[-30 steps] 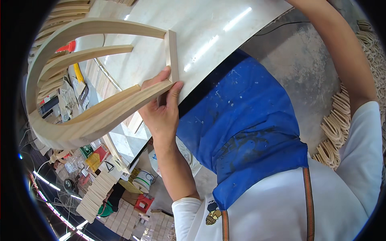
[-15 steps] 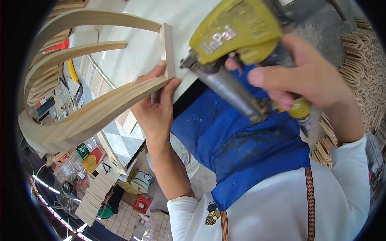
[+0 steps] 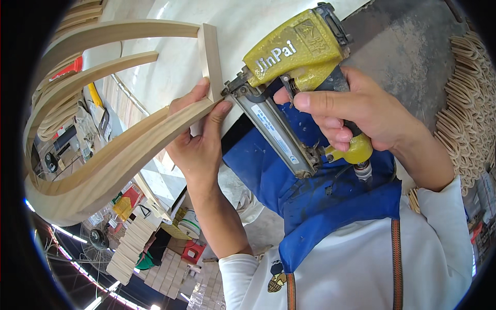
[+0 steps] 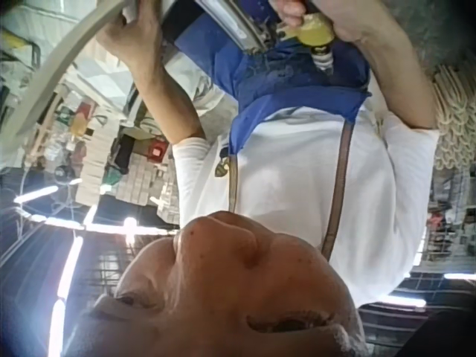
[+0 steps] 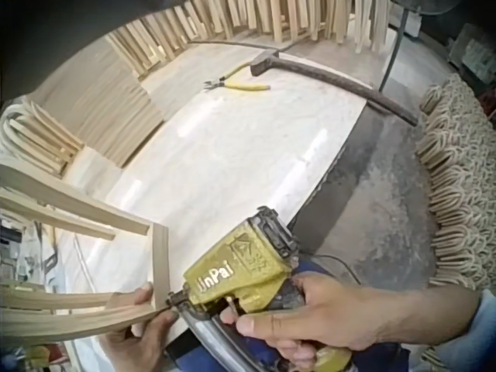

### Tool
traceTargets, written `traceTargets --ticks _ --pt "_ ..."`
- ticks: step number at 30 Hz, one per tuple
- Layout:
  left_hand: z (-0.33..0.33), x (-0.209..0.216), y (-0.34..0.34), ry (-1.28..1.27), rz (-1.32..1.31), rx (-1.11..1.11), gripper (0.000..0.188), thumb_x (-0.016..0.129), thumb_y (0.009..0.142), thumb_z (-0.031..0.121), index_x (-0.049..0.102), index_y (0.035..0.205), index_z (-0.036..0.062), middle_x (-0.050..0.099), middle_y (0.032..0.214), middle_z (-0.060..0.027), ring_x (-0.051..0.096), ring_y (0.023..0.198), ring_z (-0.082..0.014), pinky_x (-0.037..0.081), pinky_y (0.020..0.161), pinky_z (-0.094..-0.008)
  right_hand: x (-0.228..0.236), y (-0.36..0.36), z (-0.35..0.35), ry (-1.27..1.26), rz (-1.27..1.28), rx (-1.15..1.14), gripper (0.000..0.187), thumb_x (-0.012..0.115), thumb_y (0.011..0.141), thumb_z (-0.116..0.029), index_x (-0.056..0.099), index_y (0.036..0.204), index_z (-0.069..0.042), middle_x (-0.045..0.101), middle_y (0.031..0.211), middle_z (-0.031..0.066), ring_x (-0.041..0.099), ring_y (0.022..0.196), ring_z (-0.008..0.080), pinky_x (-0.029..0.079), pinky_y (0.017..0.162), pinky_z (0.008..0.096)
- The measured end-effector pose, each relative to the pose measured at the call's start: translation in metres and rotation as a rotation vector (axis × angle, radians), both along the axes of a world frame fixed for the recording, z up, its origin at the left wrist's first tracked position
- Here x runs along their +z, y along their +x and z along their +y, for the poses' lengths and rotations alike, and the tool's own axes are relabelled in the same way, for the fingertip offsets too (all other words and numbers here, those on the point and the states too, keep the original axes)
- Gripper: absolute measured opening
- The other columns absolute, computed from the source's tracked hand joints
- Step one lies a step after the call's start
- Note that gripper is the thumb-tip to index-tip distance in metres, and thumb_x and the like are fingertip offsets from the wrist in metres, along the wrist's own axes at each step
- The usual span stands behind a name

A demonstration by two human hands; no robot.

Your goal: Assembling curved wooden frame components using a pneumatic nail gun.

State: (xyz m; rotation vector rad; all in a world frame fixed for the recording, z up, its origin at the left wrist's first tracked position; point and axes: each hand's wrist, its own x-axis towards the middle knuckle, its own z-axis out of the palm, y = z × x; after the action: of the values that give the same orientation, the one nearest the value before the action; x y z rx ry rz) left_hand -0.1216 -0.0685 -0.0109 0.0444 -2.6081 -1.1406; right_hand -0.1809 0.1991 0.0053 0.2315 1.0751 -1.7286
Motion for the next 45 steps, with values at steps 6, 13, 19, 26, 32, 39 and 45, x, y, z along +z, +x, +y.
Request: traceTargets --ticks 6,13,19,26,32,39,45 --pt "-0.001 0.0 -0.001 0.005 0.022 -0.021 0.04 0.089 0.078 0.006 0.076 0.116 0.0055 0.078 0.116 -0.0071 0.071 0.092 -0.0173 0.058 0.087 -0.0305 -0.002 0.0 0.0 -0.024 -0.016 -0.002 0.032 0.073 0.099 -0.028 0.06 0.077 -0.008 0.052 0.055 -0.0003 0.044 0.042 0.0073 0.041 0.044 0.0236" --pt "-0.001 0.0 -0.002 -0.004 0.013 -0.02 0.04 0.089 0.078 0.006 0.076 0.117 0.0057 0.078 0.115 -0.0069 0.071 0.092 -0.0168 0.058 0.087 -0.03 0.003 -0.004 -0.001 -0.046 -0.022 -0.017 0.036 0.067 0.103 -0.019 0.063 0.13 0.004 0.049 0.056 -0.0023 0.044 0.041 0.0058 0.035 0.04 0.0194" --pt "-0.002 -0.001 -0.001 0.014 0.014 -0.018 0.041 0.089 0.078 0.006 0.076 0.117 0.006 0.078 0.114 -0.0068 0.07 0.092 -0.0161 0.058 0.086 -0.0291 0.0 -0.008 -0.001 -0.121 -0.056 -0.013 0.037 0.067 0.103 -0.019 0.062 0.131 0.005 0.05 0.056 -0.0018 0.045 0.041 0.0065 0.036 0.039 0.0197" --pt "0.0 0.0 -0.001 0.011 -0.001 -0.004 0.041 0.089 0.079 0.006 0.076 0.118 0.0062 0.078 0.113 -0.0065 0.07 0.091 -0.0158 0.058 0.087 -0.0291 -0.006 -0.007 0.003 -0.144 -0.154 0.026 0.036 0.067 0.103 -0.02 0.063 0.129 0.005 0.049 0.055 -0.0016 0.045 0.04 0.0067 0.037 0.039 0.0206" --pt "0.0 0.003 -0.001 -0.046 0.013 -0.02 0.042 0.089 0.079 0.006 0.076 0.119 0.0059 0.078 0.111 -0.0062 0.069 0.09 -0.0157 0.057 0.085 -0.029 -0.002 -0.006 0.003 -0.032 -0.105 0.091 0.035 0.072 0.099 -0.028 0.069 0.114 0.004 0.052 0.057 -0.0001 0.043 0.044 0.0072 0.037 0.043 0.0228" --pt "0.002 0.004 -0.002 -0.026 -0.016 -0.003 0.043 0.089 0.078 0.004 0.076 0.119 0.0056 0.077 0.108 -0.0056 0.067 0.087 -0.0155 0.056 0.082 -0.0285 -0.013 -0.005 0.006 -0.193 -0.102 0.041 0.034 0.069 0.101 -0.026 0.068 0.119 0.003 0.047 0.056 -0.0031 0.041 0.042 0.0064 0.034 0.042 0.0219" --pt "0.003 0.003 -0.002 0.012 0.005 0.002 0.042 0.089 0.078 0.004 0.076 0.119 0.0055 0.077 0.107 -0.0057 0.068 0.087 -0.0157 0.056 0.082 -0.0285 -0.016 -0.003 0.005 -0.283 -0.126 0.023 0.034 0.068 0.101 -0.024 0.066 0.124 0.002 0.046 0.055 -0.0046 0.041 0.042 0.0055 0.034 0.042 0.0211"
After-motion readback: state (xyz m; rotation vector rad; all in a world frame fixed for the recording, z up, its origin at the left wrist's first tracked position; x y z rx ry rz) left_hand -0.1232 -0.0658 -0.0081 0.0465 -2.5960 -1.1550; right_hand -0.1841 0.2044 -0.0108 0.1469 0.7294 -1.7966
